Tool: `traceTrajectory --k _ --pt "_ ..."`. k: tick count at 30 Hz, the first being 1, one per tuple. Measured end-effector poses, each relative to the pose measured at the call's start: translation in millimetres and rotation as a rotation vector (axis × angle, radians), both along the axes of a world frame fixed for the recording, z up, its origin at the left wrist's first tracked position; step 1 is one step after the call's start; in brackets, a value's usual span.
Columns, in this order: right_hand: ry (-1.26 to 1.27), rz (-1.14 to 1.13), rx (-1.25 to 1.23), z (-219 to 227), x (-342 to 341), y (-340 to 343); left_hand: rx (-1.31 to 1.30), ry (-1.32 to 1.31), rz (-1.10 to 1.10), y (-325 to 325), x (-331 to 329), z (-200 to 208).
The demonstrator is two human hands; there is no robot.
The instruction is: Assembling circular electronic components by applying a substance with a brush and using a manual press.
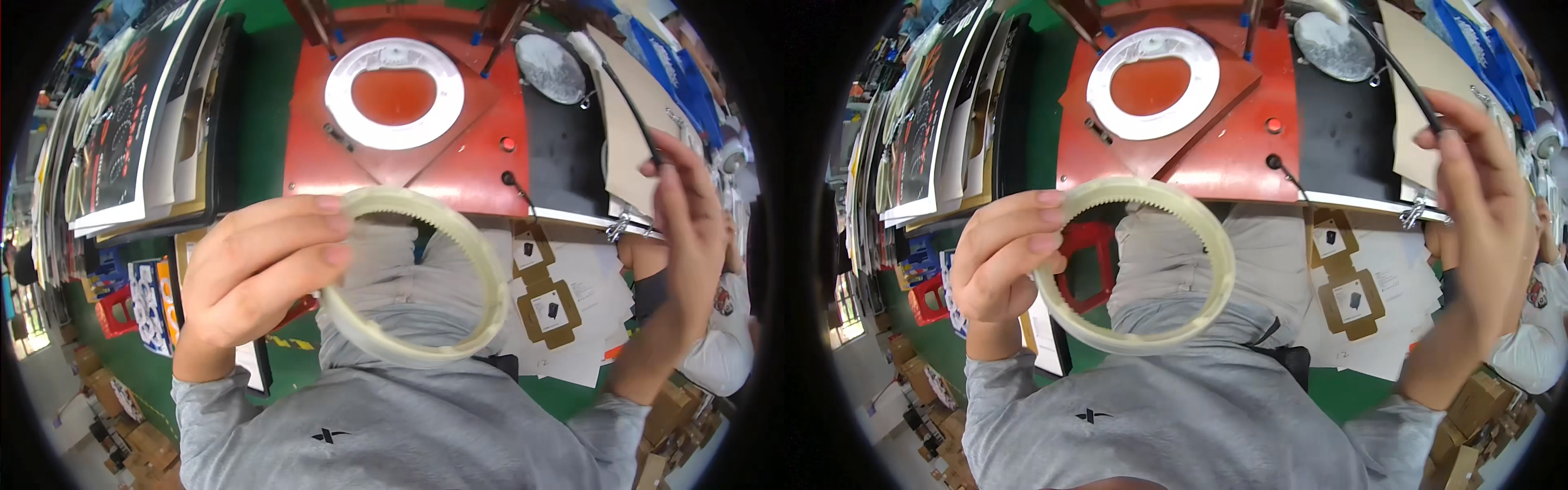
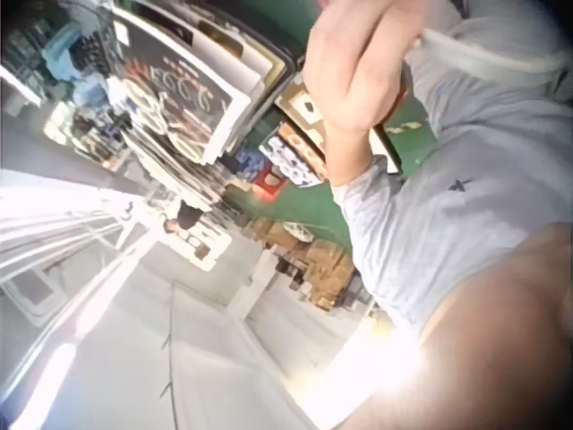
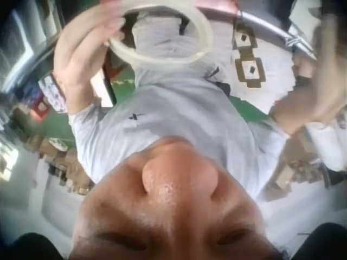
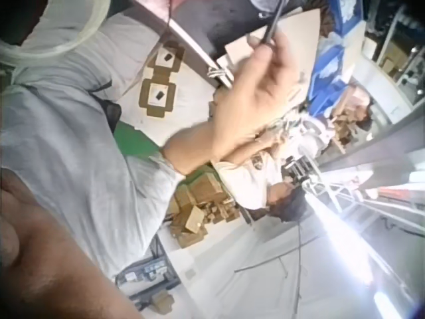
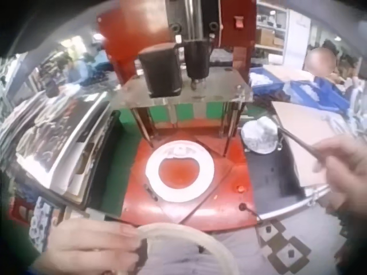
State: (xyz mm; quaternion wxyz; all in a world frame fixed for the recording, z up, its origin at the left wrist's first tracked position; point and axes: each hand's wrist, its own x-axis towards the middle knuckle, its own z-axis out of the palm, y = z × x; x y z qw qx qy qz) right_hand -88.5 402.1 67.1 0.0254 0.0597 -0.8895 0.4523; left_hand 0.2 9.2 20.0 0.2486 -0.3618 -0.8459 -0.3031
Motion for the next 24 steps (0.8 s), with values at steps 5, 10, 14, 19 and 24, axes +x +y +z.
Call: traceTrajectory --k 5,10,14,19,24 --pt "0.063 -0.089 -0.213 -124.1 -22.8 -20.3 0.102 0.008 0.058 2.2 1.9 -9.4" --pt "0.441 -0.232 0.261 -172.8 -47.2 -45.5 0.300 -0.014 0.055 6.8 3.7 -12.1" --pt "0.506 -0.237 0.516 -192.3 -60.4 -36.8 0.400 -0.046 0.013 3.5 4.6 -16.3" --pt "0.518 -0.168 0.441 -176.9 -45.5 -39.8 0.530 -0.059 -0.011 2.8 6.3 -22.3" --pt "0.584 -0.169 0.072 -128.9 -6.4 -57.7 0.577 -0.127 0.065 -2.5 8.3 -31.6"
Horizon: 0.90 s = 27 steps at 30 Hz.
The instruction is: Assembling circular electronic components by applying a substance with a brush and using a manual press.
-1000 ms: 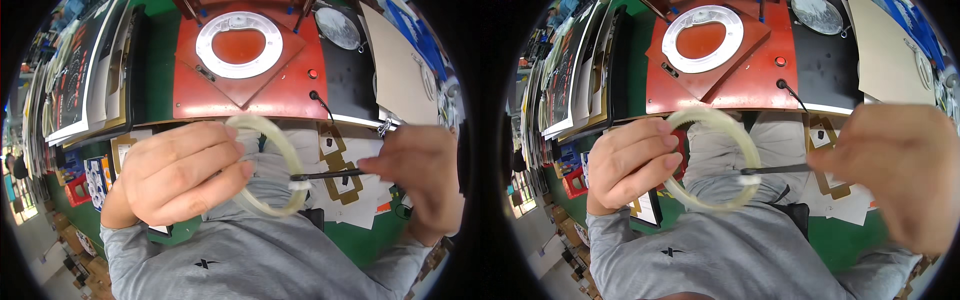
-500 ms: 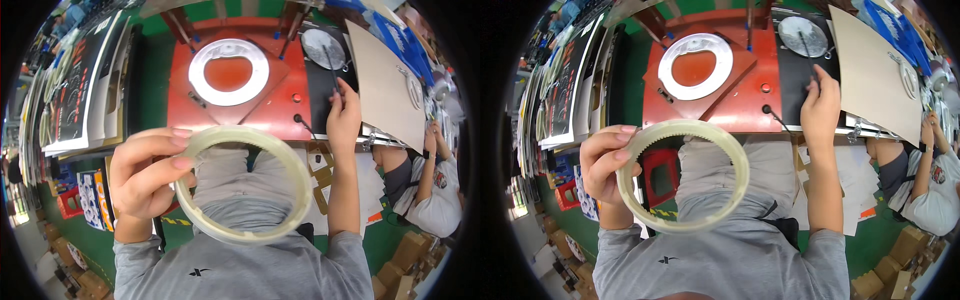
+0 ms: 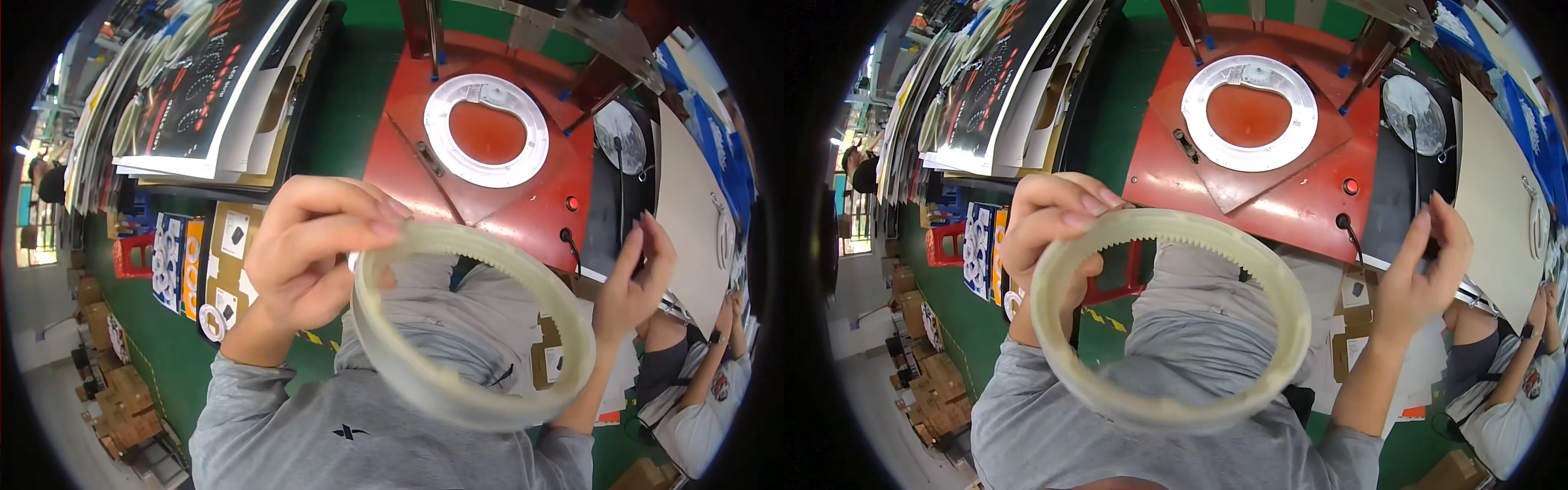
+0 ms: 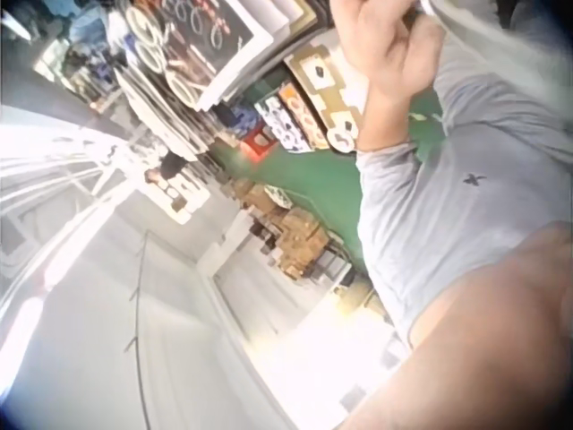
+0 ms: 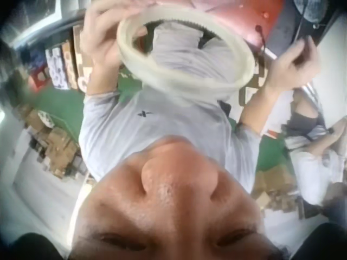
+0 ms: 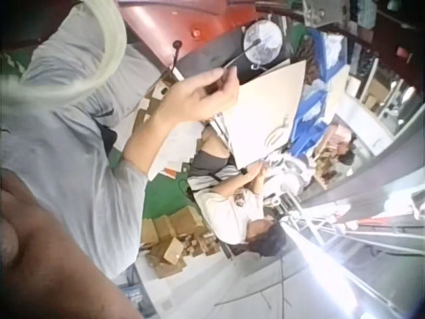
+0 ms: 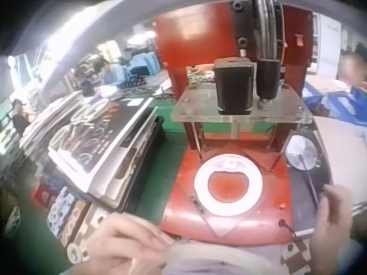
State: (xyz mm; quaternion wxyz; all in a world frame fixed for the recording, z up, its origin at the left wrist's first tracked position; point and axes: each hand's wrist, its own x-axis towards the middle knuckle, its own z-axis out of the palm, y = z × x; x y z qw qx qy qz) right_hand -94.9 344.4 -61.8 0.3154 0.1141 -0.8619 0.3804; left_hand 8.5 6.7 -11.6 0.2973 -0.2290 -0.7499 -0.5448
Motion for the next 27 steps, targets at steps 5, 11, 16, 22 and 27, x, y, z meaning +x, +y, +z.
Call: traceTrajectory --k 5,11,16,22,27 --pt "0.274 0.355 -0.180 33.4 47.3 -26.0 0.062 -0.349 0.112 1.2 -5.3 -3.4" --pt "0.167 0.600 0.164 55.4 31.5 -100.1 0.382 -0.584 0.169 23.2 -44.9 -9.6" --pt "0.152 0.510 0.276 50.5 2.1 -130.1 0.403 -0.547 0.208 32.2 -73.9 -11.2" --pt "0.141 0.460 0.387 56.6 -23.6 -136.0 0.346 -0.591 0.287 34.1 -93.9 -13.7" --pt "-0.092 0.588 0.469 73.3 -40.3 -129.0 0.053 -0.609 0.317 23.0 -95.0 -16.4"
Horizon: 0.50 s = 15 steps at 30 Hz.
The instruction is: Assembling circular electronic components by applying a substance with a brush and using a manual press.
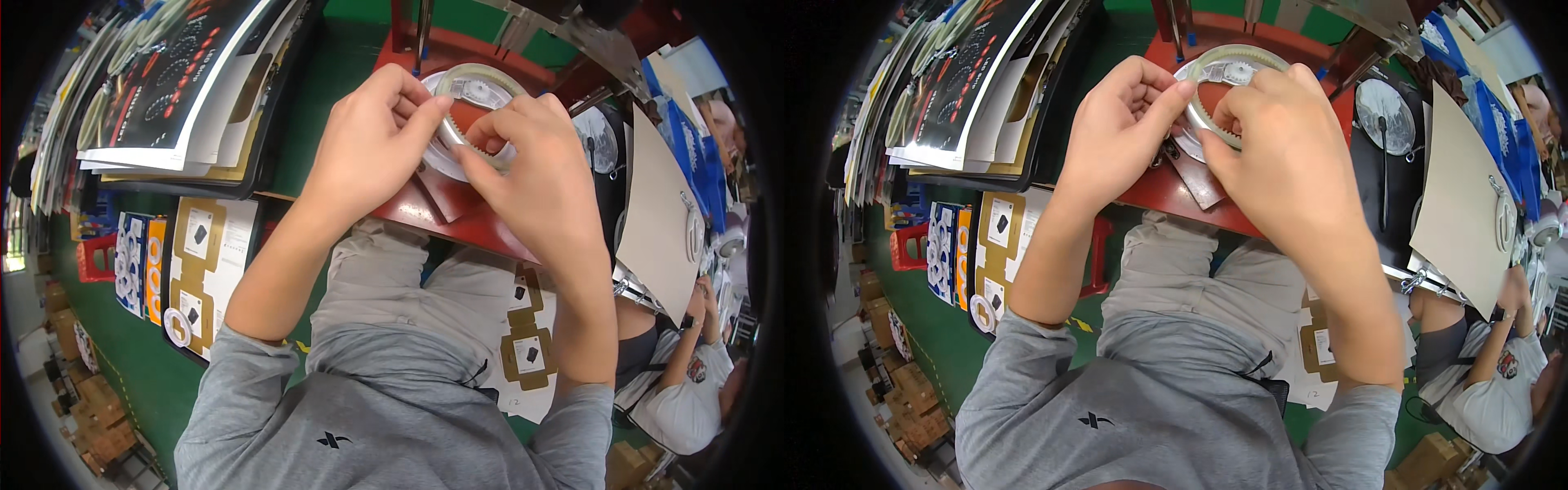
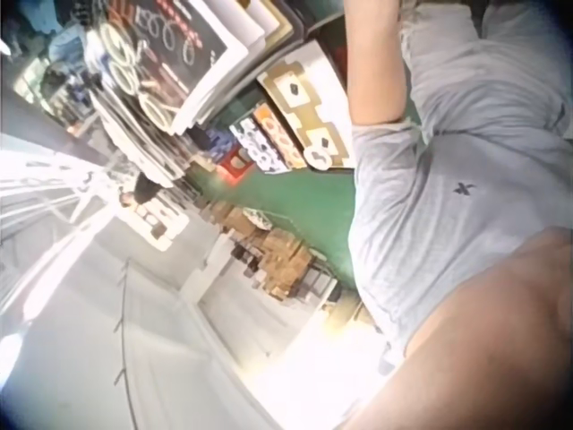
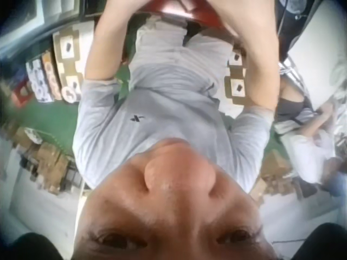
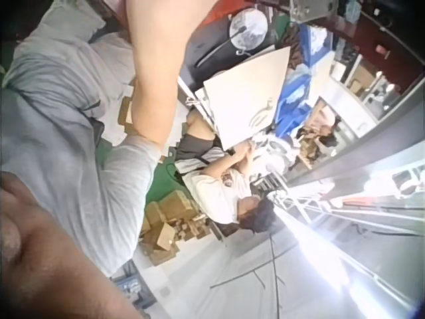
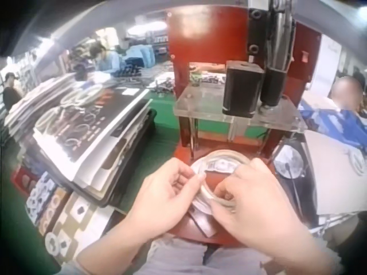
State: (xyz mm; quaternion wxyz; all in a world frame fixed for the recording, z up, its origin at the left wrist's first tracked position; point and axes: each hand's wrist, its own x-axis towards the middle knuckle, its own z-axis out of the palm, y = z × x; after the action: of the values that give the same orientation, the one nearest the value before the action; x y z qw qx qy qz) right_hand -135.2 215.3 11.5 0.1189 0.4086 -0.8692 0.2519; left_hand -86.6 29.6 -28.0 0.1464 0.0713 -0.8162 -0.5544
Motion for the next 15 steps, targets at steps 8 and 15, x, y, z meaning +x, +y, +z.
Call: traceTrajectory --k 8,15 --pt "0.042 0.033 0.076 -4.5 -7.5 12.0 -0.048 0.161 0.004 -9.6 22.9 -14.9" --pt "0.162 0.093 0.048 27.3 8.3 12.8 0.090 0.221 0.020 -37.8 37.9 -23.9"
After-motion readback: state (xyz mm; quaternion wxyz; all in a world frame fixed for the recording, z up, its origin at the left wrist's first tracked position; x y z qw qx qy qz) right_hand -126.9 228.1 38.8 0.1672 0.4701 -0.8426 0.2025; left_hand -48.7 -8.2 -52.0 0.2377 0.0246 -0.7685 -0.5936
